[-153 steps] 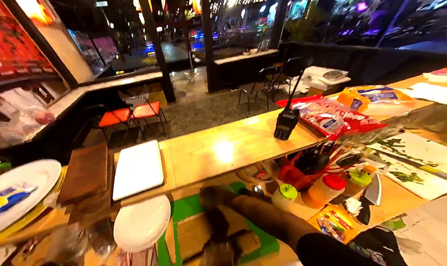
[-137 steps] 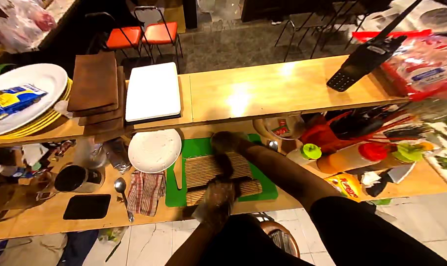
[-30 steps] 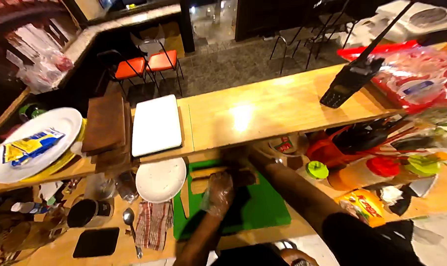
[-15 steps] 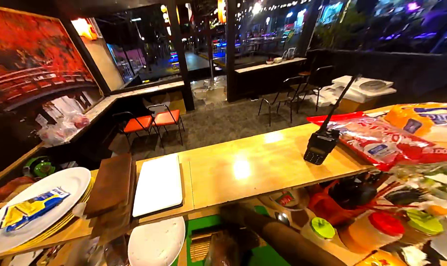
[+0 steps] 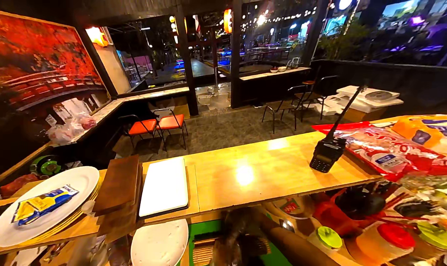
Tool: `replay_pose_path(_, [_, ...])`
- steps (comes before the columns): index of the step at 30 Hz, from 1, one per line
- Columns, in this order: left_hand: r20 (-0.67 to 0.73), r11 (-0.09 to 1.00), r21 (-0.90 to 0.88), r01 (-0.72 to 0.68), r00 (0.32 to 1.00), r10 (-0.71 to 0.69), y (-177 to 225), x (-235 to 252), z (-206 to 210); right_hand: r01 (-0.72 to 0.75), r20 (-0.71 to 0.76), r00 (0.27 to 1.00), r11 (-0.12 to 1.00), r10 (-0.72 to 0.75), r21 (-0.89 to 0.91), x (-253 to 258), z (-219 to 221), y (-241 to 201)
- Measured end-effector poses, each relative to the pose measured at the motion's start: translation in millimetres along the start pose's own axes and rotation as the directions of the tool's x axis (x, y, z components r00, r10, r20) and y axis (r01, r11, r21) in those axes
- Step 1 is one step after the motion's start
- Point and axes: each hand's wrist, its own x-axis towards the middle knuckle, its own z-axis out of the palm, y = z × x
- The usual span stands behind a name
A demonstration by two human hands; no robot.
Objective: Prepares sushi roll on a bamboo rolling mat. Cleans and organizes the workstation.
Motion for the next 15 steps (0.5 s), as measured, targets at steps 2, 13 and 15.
replay_pose_path(2, [0.096, 0.993, 0.112, 0.04, 0.994, -0.051, 16, 7, -17, -0.065, -0.058, 0.996, 0.996, 0.069, 0.054, -20, -3, -5])
replay_pose_path(13, [0.127, 0.924, 0.359, -0.131, 0.988, 0.091, 5, -1, -6, 0.203, 0.11, 0.977, 0.952, -0.182, -0.231, 31, 9, 10])
replay_pose_path(15, [0.142, 0.922, 0.361, -0.143, 0.985, 0.097, 4, -1, -5, 0.143, 0.115, 0.985, 0.976, -0.125, -0.163, 25, 2, 5])
